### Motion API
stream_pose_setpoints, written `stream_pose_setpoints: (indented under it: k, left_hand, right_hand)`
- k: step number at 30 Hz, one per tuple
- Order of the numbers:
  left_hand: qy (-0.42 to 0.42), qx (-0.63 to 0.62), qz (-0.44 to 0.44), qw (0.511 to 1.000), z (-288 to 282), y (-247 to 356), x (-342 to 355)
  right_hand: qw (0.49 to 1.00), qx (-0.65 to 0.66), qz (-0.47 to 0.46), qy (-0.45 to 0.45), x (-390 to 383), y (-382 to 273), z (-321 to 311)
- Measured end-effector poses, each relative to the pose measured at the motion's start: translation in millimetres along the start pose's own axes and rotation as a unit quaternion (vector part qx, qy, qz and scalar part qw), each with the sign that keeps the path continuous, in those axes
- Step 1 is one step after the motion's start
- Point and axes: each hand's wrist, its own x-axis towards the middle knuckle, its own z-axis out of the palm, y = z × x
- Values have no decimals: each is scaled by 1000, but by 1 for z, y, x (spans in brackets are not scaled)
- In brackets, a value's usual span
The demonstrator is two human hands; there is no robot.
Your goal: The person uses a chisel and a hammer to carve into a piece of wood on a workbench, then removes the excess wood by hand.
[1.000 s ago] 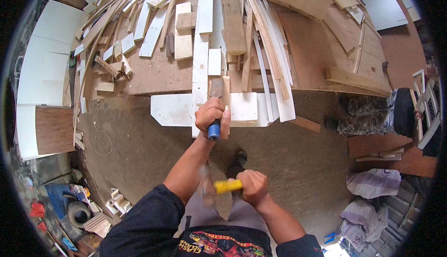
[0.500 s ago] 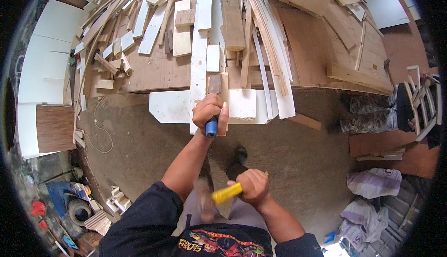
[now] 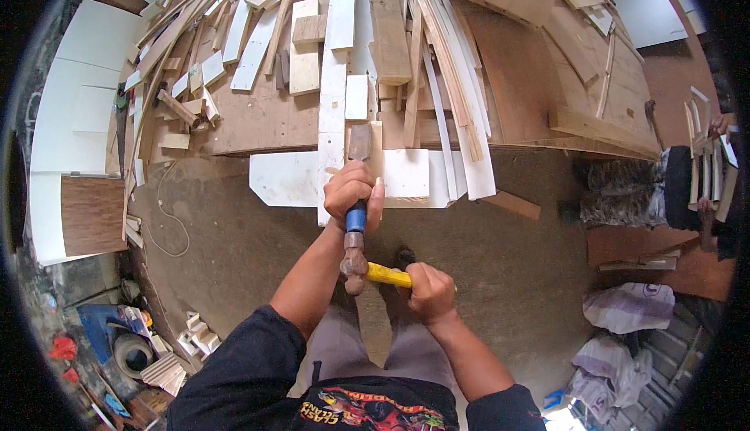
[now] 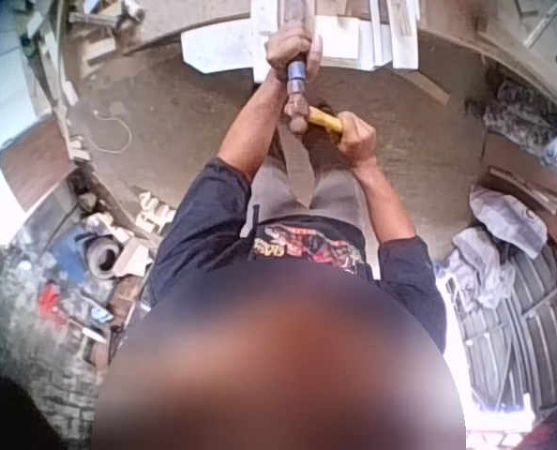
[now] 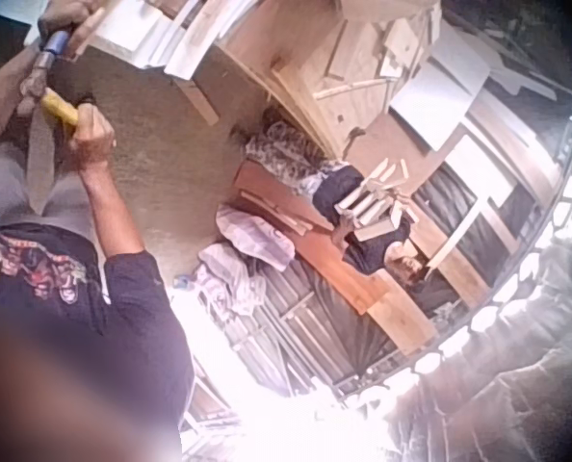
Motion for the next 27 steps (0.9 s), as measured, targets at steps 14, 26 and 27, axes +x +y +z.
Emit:
stream_pose_setpoints:
  k: [14, 26, 27]
  left_hand:
    - [-19, 3, -3, 1000, -1, 0, 0]
    - [-25, 8, -3, 1000, -1, 0, -1]
    - [-20, 9, -5, 1000, 1, -1, -1]
  right_hand:
    - [995, 60, -82, 15, -11, -12, -20]
    - [989, 44, -131, 43, -1, -1, -20]
    - [990, 18, -130, 55, -1, 8, -11]
